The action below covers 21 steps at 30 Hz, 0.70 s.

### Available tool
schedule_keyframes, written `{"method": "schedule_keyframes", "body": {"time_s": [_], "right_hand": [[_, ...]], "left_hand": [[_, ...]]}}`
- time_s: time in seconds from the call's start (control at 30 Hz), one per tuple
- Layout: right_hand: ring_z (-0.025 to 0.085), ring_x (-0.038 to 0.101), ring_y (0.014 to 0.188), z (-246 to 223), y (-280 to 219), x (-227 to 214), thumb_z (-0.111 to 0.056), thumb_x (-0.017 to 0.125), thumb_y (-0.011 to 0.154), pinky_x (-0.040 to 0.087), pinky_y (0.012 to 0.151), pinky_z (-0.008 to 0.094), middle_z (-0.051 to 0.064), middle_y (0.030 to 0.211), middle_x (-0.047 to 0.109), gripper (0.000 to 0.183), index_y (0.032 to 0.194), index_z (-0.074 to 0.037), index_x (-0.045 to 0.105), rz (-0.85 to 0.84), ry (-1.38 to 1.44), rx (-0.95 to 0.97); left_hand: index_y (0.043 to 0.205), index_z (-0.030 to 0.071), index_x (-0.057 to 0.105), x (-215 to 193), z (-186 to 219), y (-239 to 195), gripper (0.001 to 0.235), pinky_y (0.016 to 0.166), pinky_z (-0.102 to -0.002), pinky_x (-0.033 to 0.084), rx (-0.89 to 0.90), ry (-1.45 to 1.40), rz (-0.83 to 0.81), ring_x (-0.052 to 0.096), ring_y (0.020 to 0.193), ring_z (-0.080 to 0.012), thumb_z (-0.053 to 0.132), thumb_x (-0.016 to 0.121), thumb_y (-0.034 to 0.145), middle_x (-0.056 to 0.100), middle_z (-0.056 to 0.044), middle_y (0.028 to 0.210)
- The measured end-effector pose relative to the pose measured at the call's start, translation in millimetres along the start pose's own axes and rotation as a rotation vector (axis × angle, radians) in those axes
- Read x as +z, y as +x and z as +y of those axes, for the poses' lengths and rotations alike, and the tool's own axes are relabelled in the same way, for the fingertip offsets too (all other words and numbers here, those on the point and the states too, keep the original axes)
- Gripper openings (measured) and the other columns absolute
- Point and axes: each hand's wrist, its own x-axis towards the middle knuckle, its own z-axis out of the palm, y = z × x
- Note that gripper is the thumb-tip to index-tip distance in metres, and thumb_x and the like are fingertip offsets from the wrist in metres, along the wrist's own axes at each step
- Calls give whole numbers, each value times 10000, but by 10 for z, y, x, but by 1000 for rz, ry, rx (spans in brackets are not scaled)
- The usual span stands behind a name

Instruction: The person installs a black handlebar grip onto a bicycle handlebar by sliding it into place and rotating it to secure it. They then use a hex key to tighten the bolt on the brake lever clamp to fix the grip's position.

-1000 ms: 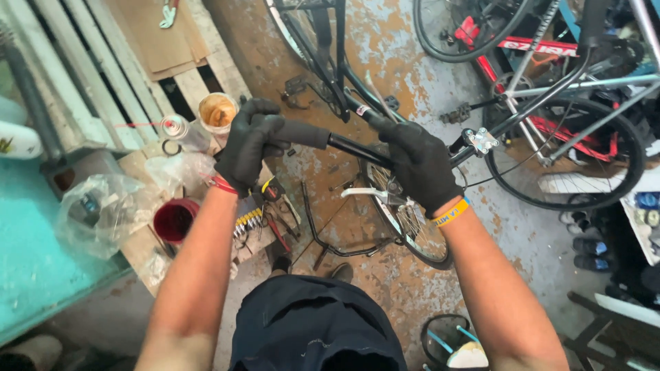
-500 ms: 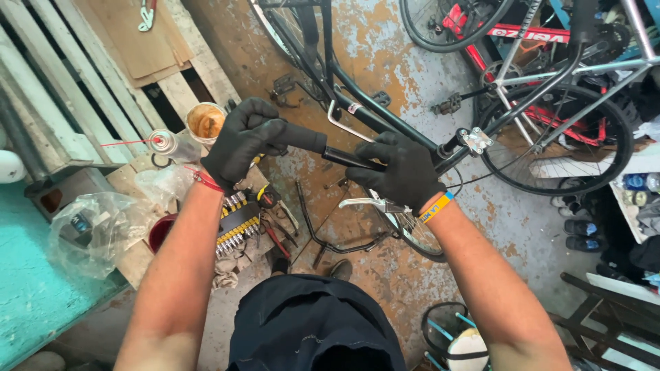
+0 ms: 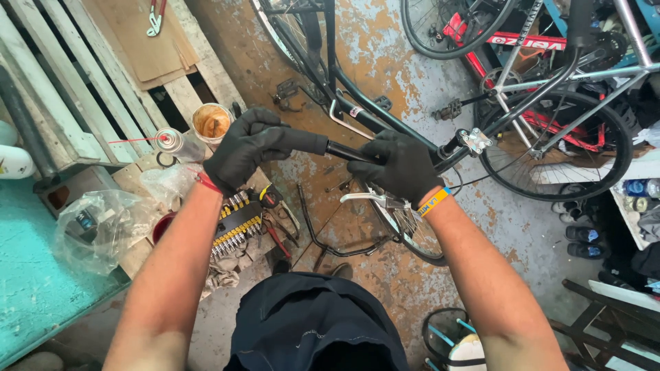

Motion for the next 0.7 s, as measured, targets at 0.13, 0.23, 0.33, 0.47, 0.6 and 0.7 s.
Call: {"method": "schedule_keyframes", "body": {"time_s": [0.13, 0.23, 0.33, 0.47, 0.6, 0.7], "right_hand": [[264, 742, 906, 24, -3, 7, -544, 861, 813, 586, 807, 363, 15, 955, 745, 321, 970, -269, 805, -1, 14, 19], [269, 742, 934, 22, 11, 25, -558, 832, 825, 588, 822, 371, 6, 966, 745, 315, 974, -283, 795, -23, 37, 31], [271, 745, 948, 24, 4, 24, -573, 800, 863, 589, 828, 362, -6, 969, 747, 309, 1001, -296, 795, -37, -5, 22], [272, 747, 956, -44, -12, 6, -551, 800, 871, 595, 829, 372, -8, 965, 753, 297, 1015, -291, 795, -34, 8, 40], [281, 751, 934, -85, -16, -18, -528, 782, 900, 599, 808, 368, 3, 944, 756, 276, 1007, -273, 798, -33, 35, 41], [276, 754, 956, -103, -9, -4, -567, 774, 898, 600, 832, 361, -7, 961, 758, 303, 1009, -286, 796, -63, 45, 73]], "left_hand": [[1122, 27, 663, 16, 225, 37, 266, 665, -315, 669, 45, 308, -116, 780, 812, -250, 97, 805, 908, 732, -139, 907], [1001, 14, 723, 30, 400, 132, 286, 590, -328, 621, 63, 635, -307, 747, 715, -250, 99, 888, 783, 744, -186, 815], [1304, 106, 703, 336, 693, 95, 554, 865, -454, 624, 116, 863, -387, 758, 1021, -362, 207, 899, 797, 765, -176, 1047], [1274, 152, 700, 545, 862, 63, 479, 1041, -503, 555, 99, 1473, -591, 706, 1117, -421, 323, 815, 841, 794, -131, 1106], [1347, 230, 597, 364, 662, 233, 554, 875, -536, 608, 481, 1722, -608, 730, 1042, -370, 455, 784, 876, 742, -86, 1078], [1322, 266, 640, -36, 85, 511, 549, 710, -409, 589, 1071, 1783, -446, 701, 814, -260, 627, 687, 911, 644, -4, 920]]}}
